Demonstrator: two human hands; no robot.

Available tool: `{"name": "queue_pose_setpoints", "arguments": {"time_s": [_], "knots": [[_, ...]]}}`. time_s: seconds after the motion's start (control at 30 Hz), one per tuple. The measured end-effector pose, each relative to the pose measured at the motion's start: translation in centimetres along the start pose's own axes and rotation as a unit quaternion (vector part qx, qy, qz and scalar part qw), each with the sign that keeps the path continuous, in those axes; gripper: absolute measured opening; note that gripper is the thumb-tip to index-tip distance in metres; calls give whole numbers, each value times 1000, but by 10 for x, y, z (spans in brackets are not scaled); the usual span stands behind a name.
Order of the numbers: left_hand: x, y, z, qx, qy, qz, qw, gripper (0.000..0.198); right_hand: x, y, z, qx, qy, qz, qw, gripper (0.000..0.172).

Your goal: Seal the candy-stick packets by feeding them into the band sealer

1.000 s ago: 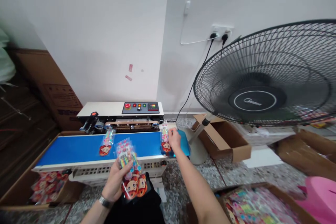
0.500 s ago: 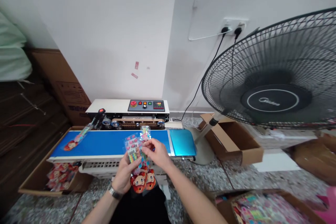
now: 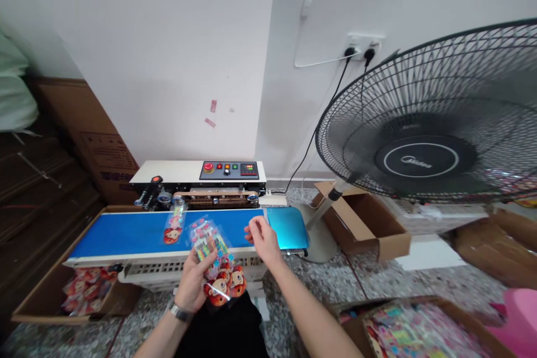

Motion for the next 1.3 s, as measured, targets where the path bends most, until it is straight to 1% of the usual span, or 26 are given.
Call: {"name": "queue_pose_setpoints", "arguments": {"time_s": [0.07, 0.13, 0.2, 0.23, 0.3, 0.37, 0.43, 0.5, 0.57, 0.6, 0.67, 0.73, 0.83, 0.9, 0.93, 0.97, 1.03, 1.07, 1.1, 1.13, 1.17, 1.2, 1.27, 1.3], "knots": [[1, 0, 1, 8, 5, 0, 1000, 42, 2, -1, 3, 43, -27, -23, 998, 29], [1, 0, 3, 16, 7, 4, 1000, 42, 5, -7, 12, 88, -59, -67, 992, 24], [1, 0, 5, 17, 4, 6, 1000, 42, 6, -14, 18, 94, -73, -99, 988, 22], [1, 1, 5, 16, 2, 5, 1000, 42, 5, -15, 20, 82, -72, -106, 988, 23], [0, 3, 4, 14, -5, 2, 1000, 42, -2, -10, 15, 31, -61, -102, 992, 24], [-1, 4, -1, 9, -2, 0, 1000, 41, -14, 3, 1, -37, -60, -85, 994, 26], [-2, 6, -6, 2, 6, -2, 1000, 41, -29, 22, -20, -105, -91, -66, 988, 29], [-1, 6, -10, 2, 9, -12, 1000, 44, -42, 42, -41, -165, -158, -49, 972, 28], [0, 5, -12, 4, 10, -24, 1000, 47, -52, 60, -58, -210, -235, -24, 949, 26], [0, 4, -12, 4, 11, -27, 1000, 49, -55, 67, -62, -226, -270, -11, 936, 24], [1, 3, -11, 6, 11, -29, 1000, 51, -59, 81, -63, -237, -322, 14, 916, 23], [0, 2, -8, 10, 11, -27, 1000, 52, -59, 92, -55, -221, -348, 22, 911, 22], [0, 0, -4, 11, 17, -21, 1000, 50, -51, 100, -35, -183, -351, 12, 918, 21], [0, -1, -1, 13, 19, -13, 1000, 46, -41, 95, -21, -166, -335, -11, 927, 23], [0, -1, 0, 16, 18, -10, 1000, 44, -35, 88, -13, -151, -309, -32, 939, 25], [0, 0, 1, 19, 16, -9, 1000, 42, -28, 79, -6, -123, -267, -55, 954, 26], [1, 1, 3, 22, 15, -6, 1000, 40, -14, 54, 10, -25, -157, -93, 983, 26], [1, 1, 4, 22, 15, -4, 1000, 40, -7, 40, 16, 32, -106, -104, 988, 26], [2, 1, 5, 21, 15, -1, 1000, 41, -1, 27, 21, 76, -74, -110, 988, 25], [3, 2, 5, 20, 14, 2, 1000, 41, 4, 15, 25, 99, -57, -114, 987, 24], [4, 2, 6, 20, 13, 3, 1000, 41, 7, 7, 26, 95, -53, -118, 987, 23], [6, 2, 6, 20, 13, 4, 1000, 40, 10, 1, 26, 72, -56, -121, 989, 23], [10, 2, 8, 20, 15, 5, 1000, 40, 11, -4, 23, 19, -66, -114, 991, 24], [12, 2, 8, 19, 16, 6, 1000, 40, 10, -4, 22, 10, -70, -108, 992, 24]]}}
Point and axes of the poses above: each hand's wrist, its own y-axis towards the middle knuckle, its own z-axis out of the palm, x = y × z, the point moved 2 cm from there along y, towards the middle knuckle, and after that the axes turned 9 degrees about -x, right-handed, at the moved point
